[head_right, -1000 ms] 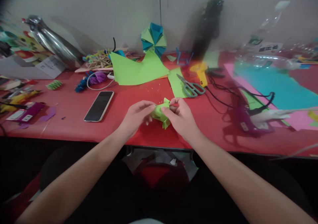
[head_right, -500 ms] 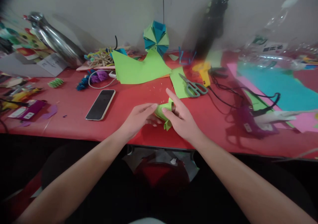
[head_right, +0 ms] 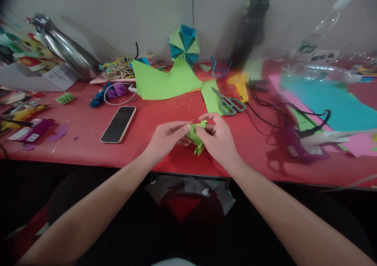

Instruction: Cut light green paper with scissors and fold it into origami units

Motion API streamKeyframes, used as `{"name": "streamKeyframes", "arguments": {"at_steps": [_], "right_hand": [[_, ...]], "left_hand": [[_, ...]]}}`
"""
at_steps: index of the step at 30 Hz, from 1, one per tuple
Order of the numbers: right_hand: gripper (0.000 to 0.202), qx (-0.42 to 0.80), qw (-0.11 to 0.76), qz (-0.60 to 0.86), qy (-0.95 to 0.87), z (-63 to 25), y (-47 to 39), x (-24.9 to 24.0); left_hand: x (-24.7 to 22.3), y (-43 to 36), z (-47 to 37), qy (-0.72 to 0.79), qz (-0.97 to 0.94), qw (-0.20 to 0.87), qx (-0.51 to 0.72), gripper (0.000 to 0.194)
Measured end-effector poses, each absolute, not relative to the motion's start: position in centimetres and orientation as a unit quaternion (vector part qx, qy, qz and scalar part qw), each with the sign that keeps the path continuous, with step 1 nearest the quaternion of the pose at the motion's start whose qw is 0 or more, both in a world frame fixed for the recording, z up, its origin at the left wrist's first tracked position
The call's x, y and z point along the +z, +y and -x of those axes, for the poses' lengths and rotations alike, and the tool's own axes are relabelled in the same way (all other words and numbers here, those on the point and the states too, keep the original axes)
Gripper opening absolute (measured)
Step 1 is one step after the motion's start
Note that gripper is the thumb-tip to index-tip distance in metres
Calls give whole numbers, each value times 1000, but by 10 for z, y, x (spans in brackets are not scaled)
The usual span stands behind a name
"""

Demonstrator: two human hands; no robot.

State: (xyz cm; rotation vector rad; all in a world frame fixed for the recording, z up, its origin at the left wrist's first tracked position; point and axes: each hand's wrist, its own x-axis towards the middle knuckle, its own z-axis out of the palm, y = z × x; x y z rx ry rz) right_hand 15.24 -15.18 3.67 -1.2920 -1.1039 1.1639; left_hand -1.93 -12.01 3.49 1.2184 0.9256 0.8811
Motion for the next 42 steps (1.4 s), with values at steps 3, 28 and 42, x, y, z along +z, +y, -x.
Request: {"name": "streamKeyframes", "arguments": {"at_steps": [3,28,42], "right_hand": [[44,521,508,544,-417,-158,-152,41],[29,490,504,544,-459,-176,-148,45],[24,466,413,532,-574,-175,-160,52]], "left_hand": [[34,-120,23,377,-584,620,365,40],[34,-118,39,345,-817,282,367,10],[31,-120,33,385,-711,414,418,11]]}}
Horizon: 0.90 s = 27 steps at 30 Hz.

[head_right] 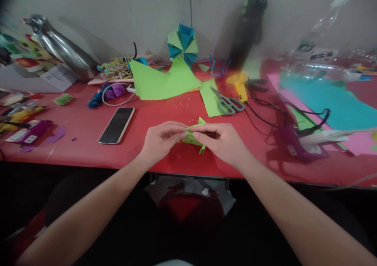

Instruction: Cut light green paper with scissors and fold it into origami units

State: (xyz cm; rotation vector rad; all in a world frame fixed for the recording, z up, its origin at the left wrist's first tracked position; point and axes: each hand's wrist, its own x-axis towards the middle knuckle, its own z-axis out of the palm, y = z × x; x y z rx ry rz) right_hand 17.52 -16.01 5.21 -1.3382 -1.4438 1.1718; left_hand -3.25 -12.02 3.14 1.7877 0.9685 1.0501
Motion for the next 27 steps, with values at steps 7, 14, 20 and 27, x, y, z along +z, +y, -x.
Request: {"name": "streamKeyframes", "arguments": {"at_steps": [7,14,20,27], "right_hand": [[19,410,422,532,-609,-175,-161,50],[18,402,428,525,-615,-174,-161,49],[14,374,430,519,-637,-175,-160,51],[19,345,428,524,-650,-187,-153,51]], "left_hand": [[32,-120,33,422,-697,406,414,12],[38,-116,41,368,-790,317,375,8],[34,-116,39,409,-764,310,390,9],[36,-114,44,430,-758,293,394,10]]}}
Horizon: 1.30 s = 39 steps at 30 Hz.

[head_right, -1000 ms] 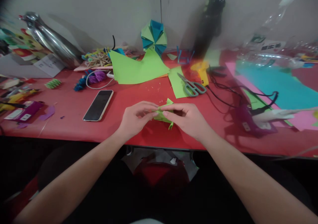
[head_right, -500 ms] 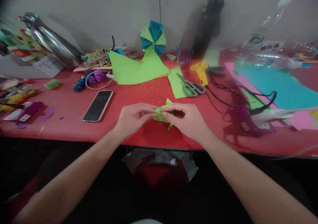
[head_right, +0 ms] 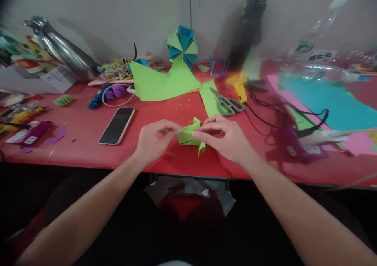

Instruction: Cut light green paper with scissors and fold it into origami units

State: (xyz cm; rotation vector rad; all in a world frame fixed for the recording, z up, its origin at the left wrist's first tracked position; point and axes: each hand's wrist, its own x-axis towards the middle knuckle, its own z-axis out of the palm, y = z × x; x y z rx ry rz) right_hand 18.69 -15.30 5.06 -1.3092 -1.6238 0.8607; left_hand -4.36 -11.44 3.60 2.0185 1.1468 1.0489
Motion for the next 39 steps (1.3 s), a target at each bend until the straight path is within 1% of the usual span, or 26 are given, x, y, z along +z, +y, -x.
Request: {"name": "streamKeyframes", "arguments": {"at_steps": [4,7,10,13,15,19,21,25,27,29,35,39], "right_hand": [[25,445,422,508,-605,-197,-151,50],[23,464,375,510,-620,-202,-151,51],[28,441,341,502,-661,-200,-153,52],[32,424,365,507,-656,-193,-156,51],[28,409,387,520,-642,-188,-158,50],[16,359,381,536,-662,-181,-161,50],[12,317,392,535,-678,-178,-163,50],[3,248,432,510,-701,-173,-165,50],[5,227,443,493,-713,-171,-166,49],[8,204,454,474,-726,-170,-167,49],[11,135,480,440,-747,-167,-170,48],[13,116,489,423,-754,-165,-172,48]], "left_hand": [[37,-113,48,429,-768,286,379,9],[37,-112,51,425,-776,272,379,8],[36,-112,53,422,-780,264,379,9],[34,-111,54,415,-789,251,378,9],[33,-110,55,403,-797,242,380,10],[37,-110,55,364,-822,234,371,14],[39,-110,55,335,-840,228,360,16],[41,-111,53,304,-863,174,364,12],[40,-112,52,297,-865,154,375,11],[39,-113,50,280,-863,158,389,11],[38,-117,48,234,-845,219,428,16],[40,-119,48,230,-844,207,439,17]]}}
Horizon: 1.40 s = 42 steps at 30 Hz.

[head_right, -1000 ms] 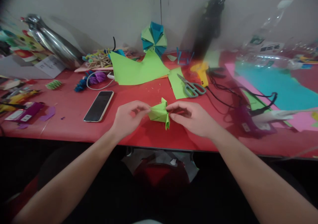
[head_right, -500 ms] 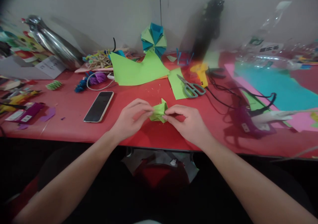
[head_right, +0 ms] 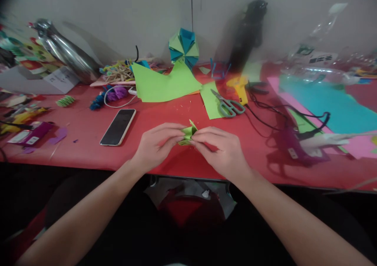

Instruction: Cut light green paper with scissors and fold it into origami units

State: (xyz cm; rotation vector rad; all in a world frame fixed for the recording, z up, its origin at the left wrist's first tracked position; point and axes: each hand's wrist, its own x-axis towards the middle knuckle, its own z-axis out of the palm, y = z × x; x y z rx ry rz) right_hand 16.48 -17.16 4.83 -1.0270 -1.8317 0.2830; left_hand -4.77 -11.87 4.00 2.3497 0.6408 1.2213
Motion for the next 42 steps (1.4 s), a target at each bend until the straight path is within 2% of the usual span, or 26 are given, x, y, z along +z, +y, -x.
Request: {"name": "streamKeyframes", "arguments": {"at_steps": [7,11,14,18,27,31,36,42], "right_hand": [[14,109,492,420,-755,-161,-172,48],[7,82,503,453,-731,-160,-173,51],[6,133,500,478,-710,-159,-175,53],[6,211,515,473,-683,-158,-177,52],[6,266,532,464,-657,-156,-177,51],[20,292,535,490,-623,-156,-176,49],[6,275,509,506,-640,-157,-174,53],[11,358,504,510,-598,-154,-176,55]], "left_hand": [[42,-122,49,228,-883,91,399,17],[42,-125,49,221,-883,83,406,18],[41,-127,48,220,-875,90,422,18],[40,-131,46,240,-854,114,448,19],[43,-134,43,263,-822,178,472,19],[45,-137,40,277,-800,220,485,20],[45,-140,36,282,-776,276,492,21],[45,-142,32,313,-728,362,491,13]]}}
